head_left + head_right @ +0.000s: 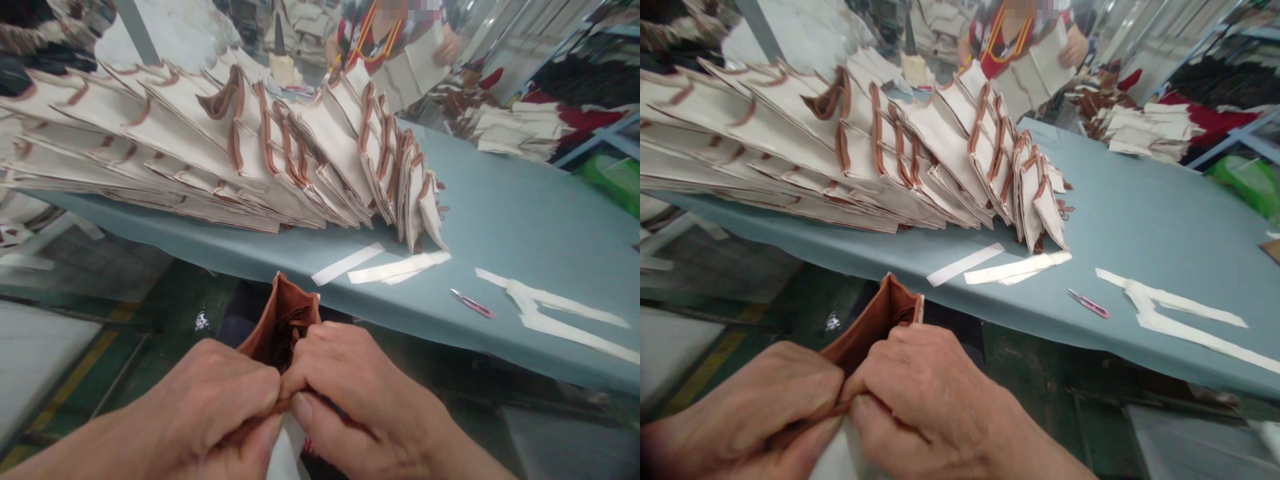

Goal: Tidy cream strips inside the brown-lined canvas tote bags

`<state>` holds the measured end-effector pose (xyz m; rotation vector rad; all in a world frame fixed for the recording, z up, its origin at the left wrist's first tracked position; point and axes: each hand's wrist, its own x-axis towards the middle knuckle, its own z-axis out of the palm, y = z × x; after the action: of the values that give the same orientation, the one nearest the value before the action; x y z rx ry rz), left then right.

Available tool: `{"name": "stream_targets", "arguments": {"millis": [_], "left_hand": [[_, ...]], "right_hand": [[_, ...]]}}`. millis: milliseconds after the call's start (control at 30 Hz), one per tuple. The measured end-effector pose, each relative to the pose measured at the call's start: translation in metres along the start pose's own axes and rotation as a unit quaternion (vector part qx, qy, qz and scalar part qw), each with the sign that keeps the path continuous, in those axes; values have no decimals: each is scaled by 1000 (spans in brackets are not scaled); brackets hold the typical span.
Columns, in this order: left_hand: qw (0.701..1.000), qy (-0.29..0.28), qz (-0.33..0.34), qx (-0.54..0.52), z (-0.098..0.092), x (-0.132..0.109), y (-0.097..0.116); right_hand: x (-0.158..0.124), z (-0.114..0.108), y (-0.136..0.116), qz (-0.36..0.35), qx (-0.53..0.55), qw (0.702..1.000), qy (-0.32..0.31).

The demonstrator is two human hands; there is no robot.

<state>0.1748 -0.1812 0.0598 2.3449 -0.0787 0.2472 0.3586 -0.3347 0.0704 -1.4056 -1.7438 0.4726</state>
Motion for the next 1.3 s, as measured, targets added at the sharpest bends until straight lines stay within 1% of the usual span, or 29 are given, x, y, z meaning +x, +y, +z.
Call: {"name": "stream_targets", "arguments": {"millis": [100,200,233,300,367,400,433,500,567,633,700,767,833,900,967,1000,1067,1100,1200,1233,1300], "left_hand": [[995,-9,-29,-95,11,-10,-6],[980,12,-70,-188,18,-3,-4],[969,16,-84,-230,20,3,-2],[936,22,-122,-330,24,17,1],[899,19,-154,-410,24,27,2],[888,13,-161,-431,23,31,1],[883,1,-162,-440,22,32,0],[888,-32,-152,-433,15,31,-4],[900,-75,-135,-407,7,28,-7],[921,-104,-116,-357,0,22,-9],[950,-103,-105,-276,-6,18,-10],[973,-78,-103,-190,-10,15,-10],[984,-62,-98,-132,-13,16,-8],[989,-59,-99,-94,-16,19,-7],[987,-71,-118,-86,-18,24,-7],[982,-82,-132,-105,-18,27,-7],[964,-100,-162,-187,-15,30,-10],[950,-98,-175,-239,-12,32,-11],[911,-47,-197,-360,2,31,-16],[902,-27,-198,-382,8,29,-17],[892,1,-191,-409,18,24,-20]], "right_hand": [[-2,16,7,28,105,994,26],[-5,31,13,57,153,985,53],[-7,33,14,70,161,982,69],[-10,34,16,104,173,975,97],[-13,30,19,124,182,968,116],[-15,26,20,125,182,968,122],[-16,23,20,120,178,969,123],[-18,18,21,95,158,975,123],[-19,16,21,73,134,981,119],[-18,15,19,60,116,985,113],[-16,14,17,60,107,987,105],[-13,11,14,64,108,988,90],[-9,9,12,78,121,987,70],[-5,8,13,105,169,979,47],[-2,10,15,129,261,956,33],[-1,12,17,136,312,940,30],[-1,19,20,144,392,908,40],[-1,24,21,146,420,894,50],[-4,37,22,155,470,863,103],[-6,41,22,156,476,857,122],[-9,47,20,157,472,855,149]]}}
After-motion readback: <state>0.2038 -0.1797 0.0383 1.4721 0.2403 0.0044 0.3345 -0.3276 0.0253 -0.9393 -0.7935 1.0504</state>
